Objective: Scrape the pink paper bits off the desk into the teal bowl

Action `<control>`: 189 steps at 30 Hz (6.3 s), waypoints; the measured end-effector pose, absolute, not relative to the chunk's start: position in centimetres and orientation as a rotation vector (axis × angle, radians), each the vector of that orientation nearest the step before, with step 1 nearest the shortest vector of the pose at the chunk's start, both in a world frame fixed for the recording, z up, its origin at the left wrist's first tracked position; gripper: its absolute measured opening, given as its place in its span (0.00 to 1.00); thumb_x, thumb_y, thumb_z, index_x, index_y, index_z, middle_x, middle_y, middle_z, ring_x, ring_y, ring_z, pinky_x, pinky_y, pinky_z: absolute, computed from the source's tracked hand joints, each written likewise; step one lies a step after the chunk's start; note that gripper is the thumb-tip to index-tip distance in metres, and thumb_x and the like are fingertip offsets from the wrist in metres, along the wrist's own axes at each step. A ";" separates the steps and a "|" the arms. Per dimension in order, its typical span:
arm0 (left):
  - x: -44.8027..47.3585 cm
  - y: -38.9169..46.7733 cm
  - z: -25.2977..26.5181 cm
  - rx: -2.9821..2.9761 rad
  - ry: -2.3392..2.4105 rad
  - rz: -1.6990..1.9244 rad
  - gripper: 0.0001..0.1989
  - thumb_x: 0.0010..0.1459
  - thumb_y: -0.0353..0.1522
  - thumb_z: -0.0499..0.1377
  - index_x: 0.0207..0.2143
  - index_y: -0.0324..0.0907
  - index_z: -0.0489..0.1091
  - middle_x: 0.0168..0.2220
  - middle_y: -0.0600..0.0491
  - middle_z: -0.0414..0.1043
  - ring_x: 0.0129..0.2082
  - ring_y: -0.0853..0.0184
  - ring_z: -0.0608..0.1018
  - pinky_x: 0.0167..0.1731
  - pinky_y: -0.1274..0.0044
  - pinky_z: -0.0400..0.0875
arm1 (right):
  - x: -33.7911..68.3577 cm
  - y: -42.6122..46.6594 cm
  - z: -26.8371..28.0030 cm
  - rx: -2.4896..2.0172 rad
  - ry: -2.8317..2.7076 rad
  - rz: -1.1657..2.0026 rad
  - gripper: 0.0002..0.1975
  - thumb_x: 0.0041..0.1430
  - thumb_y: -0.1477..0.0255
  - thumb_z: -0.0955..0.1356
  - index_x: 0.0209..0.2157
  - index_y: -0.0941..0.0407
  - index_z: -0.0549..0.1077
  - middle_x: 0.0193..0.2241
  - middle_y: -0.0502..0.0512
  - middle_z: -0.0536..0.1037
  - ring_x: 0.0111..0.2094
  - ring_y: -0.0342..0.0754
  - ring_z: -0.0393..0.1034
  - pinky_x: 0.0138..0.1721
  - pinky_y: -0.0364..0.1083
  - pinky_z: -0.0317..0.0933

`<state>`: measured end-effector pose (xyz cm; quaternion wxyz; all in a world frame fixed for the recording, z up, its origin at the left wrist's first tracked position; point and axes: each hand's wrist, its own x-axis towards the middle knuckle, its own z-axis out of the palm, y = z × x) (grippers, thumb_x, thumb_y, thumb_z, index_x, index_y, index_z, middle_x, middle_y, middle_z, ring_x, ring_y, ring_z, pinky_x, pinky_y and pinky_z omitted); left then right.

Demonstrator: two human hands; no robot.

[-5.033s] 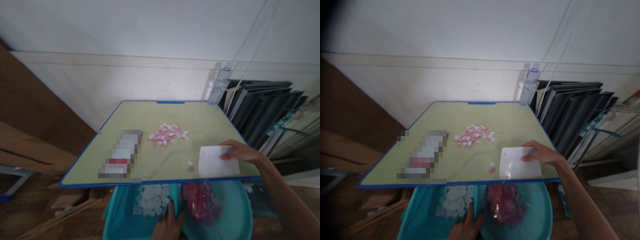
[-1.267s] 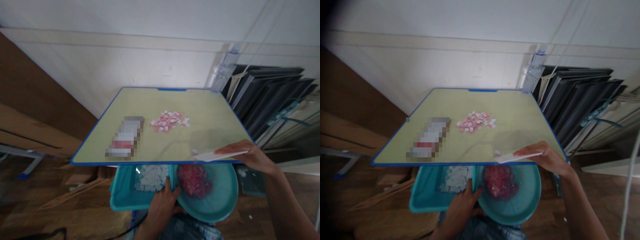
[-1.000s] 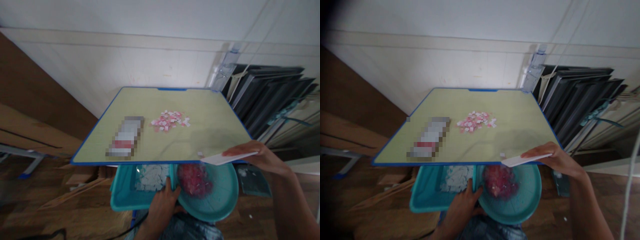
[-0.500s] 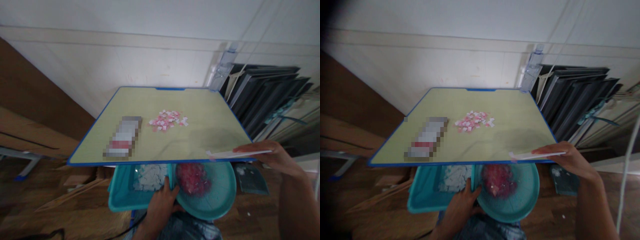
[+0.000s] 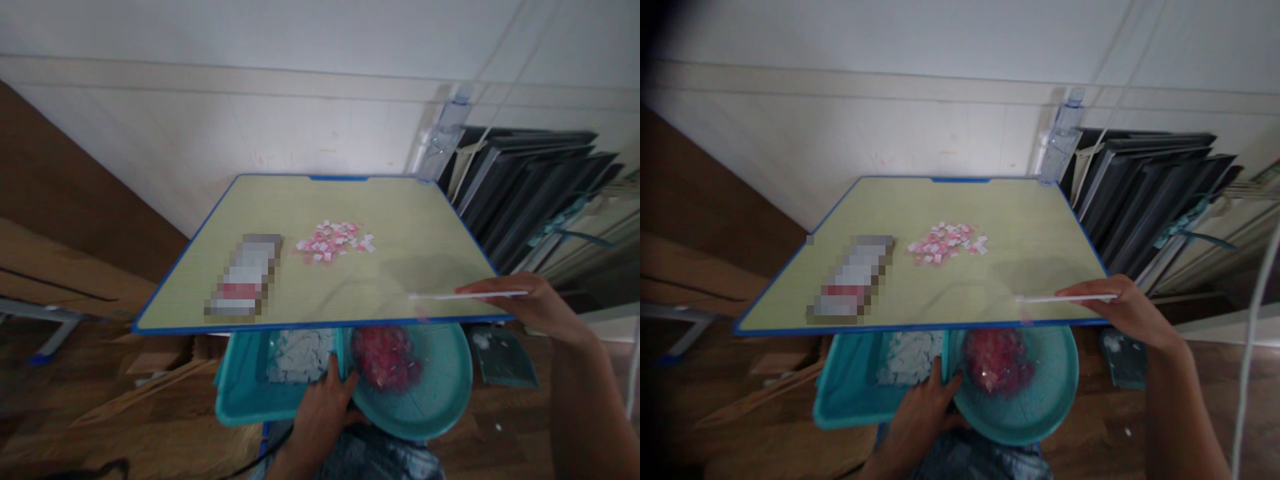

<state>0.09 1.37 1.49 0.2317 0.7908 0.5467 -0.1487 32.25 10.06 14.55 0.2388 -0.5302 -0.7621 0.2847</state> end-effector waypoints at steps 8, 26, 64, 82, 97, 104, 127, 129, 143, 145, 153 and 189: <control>0.0 1.1 1.1 2.202 1.509 -0.363 0.28 0.48 0.43 0.60 0.52 0.52 0.58 0.58 0.39 0.47 0.38 0.56 0.75 0.36 0.66 0.70 | 31.6 10.3 14.4 -1.467 -2.065 0.664 0.12 0.54 0.68 0.65 0.36 0.58 0.78 0.36 0.57 0.79 0.38 0.52 0.74 0.41 0.45 0.66; 0.0 1.2 1.3 2.178 1.505 -0.389 0.29 0.48 0.43 0.60 0.53 0.53 0.58 0.58 0.39 0.47 0.40 0.56 0.74 0.37 0.66 0.69 | 32.7 9.3 14.4 -1.392 -2.136 0.806 0.11 0.54 0.69 0.65 0.37 0.53 0.78 0.37 0.54 0.79 0.38 0.49 0.74 0.41 0.42 0.65; 0.3 1.3 1.4 2.203 1.523 -0.399 0.30 0.46 0.43 0.61 0.52 0.52 0.60 0.58 0.36 0.48 0.40 0.55 0.75 0.37 0.66 0.71 | 32.8 10.6 11.5 -1.371 -1.942 1.050 0.15 0.52 0.59 0.66 0.35 0.53 0.78 0.38 0.55 0.79 0.40 0.55 0.73 0.43 0.49 0.66; 0.1 1.3 1.3 2.216 1.525 -0.374 0.29 0.47 0.42 0.61 0.53 0.52 0.59 0.58 0.37 0.49 0.38 0.56 0.75 0.35 0.67 0.71 | 32.8 9.0 12.3 -1.179 -2.026 0.975 0.14 0.54 0.60 0.65 0.37 0.50 0.77 0.37 0.54 0.79 0.40 0.52 0.73 0.42 0.48 0.67; 0.3 1.4 1.8 2.197 1.521 -0.398 0.27 0.49 0.40 0.60 0.52 0.52 0.59 0.57 0.39 0.49 0.38 0.57 0.75 0.36 0.67 0.70 | 31.0 10.0 12.2 -1.217 -2.007 1.206 0.12 0.53 0.65 0.66 0.37 0.51 0.78 0.37 0.52 0.79 0.41 0.53 0.73 0.44 0.47 0.66; 0.3 1.4 2.1 2.205 1.512 -0.402 0.28 0.48 0.42 0.60 0.53 0.52 0.58 0.56 0.39 0.50 0.38 0.58 0.75 0.36 0.68 0.70 | 31.1 8.8 12.1 -1.235 -2.025 1.126 0.10 0.53 0.66 0.67 0.36 0.49 0.78 0.37 0.51 0.79 0.41 0.53 0.73 0.44 0.47 0.65; 0.4 1.5 2.4 2.179 1.502 -0.416 0.28 0.48 0.43 0.60 0.52 0.53 0.58 0.55 0.42 0.50 0.38 0.59 0.75 0.37 0.69 0.70 | 31.0 6.5 11.7 -1.332 -1.967 0.981 0.12 0.54 0.64 0.66 0.35 0.53 0.78 0.36 0.54 0.79 0.40 0.55 0.73 0.42 0.51 0.67; 0.4 1.4 2.2 2.199 1.515 -0.405 0.28 0.48 0.43 0.60 0.52 0.52 0.58 0.55 0.41 0.50 0.38 0.59 0.75 0.37 0.68 0.70 | 31.1 6.5 11.9 -1.315 -1.982 0.986 0.11 0.54 0.65 0.66 0.35 0.52 0.78 0.37 0.53 0.79 0.40 0.55 0.73 0.42 0.50 0.68; 0.1 1.3 1.6 2.208 1.508 -0.372 0.29 0.47 0.42 0.61 0.53 0.53 0.58 0.56 0.41 0.48 0.39 0.58 0.74 0.36 0.68 0.70 | 31.1 8.2 12.3 -1.496 -1.947 0.634 0.11 0.54 0.65 0.65 0.37 0.49 0.77 0.37 0.49 0.79 0.38 0.54 0.73 0.41 0.51 0.68; 0.2 1.2 1.5 2.215 1.515 -0.374 0.29 0.47 0.42 0.61 0.52 0.53 0.58 0.56 0.41 0.49 0.39 0.58 0.74 0.36 0.68 0.70 | 30.9 8.6 12.3 -1.511 -1.946 0.632 0.11 0.54 0.65 0.65 0.37 0.50 0.77 0.37 0.50 0.79 0.38 0.54 0.74 0.41 0.50 0.68; 0.3 1.2 1.4 2.197 1.492 -0.360 0.31 0.46 0.44 0.61 0.52 0.51 0.58 0.57 0.38 0.47 0.39 0.55 0.74 0.35 0.66 0.70 | 24.3 11.0 12.7 -1.202 -2.120 0.856 0.13 0.56 0.68 0.64 0.40 0.55 0.76 0.37 0.55 0.79 0.38 0.50 0.74 0.39 0.46 0.67; 0.4 0.8 0.8 2.183 1.493 -0.274 0.33 0.43 0.47 0.61 0.52 0.50 0.59 0.59 0.37 0.48 0.39 0.55 0.75 0.35 0.65 0.71 | 14.5 12.2 10.8 -0.680 -2.202 1.086 0.11 0.58 0.70 0.63 0.39 0.54 0.76 0.36 0.52 0.79 0.39 0.46 0.74 0.41 0.42 0.66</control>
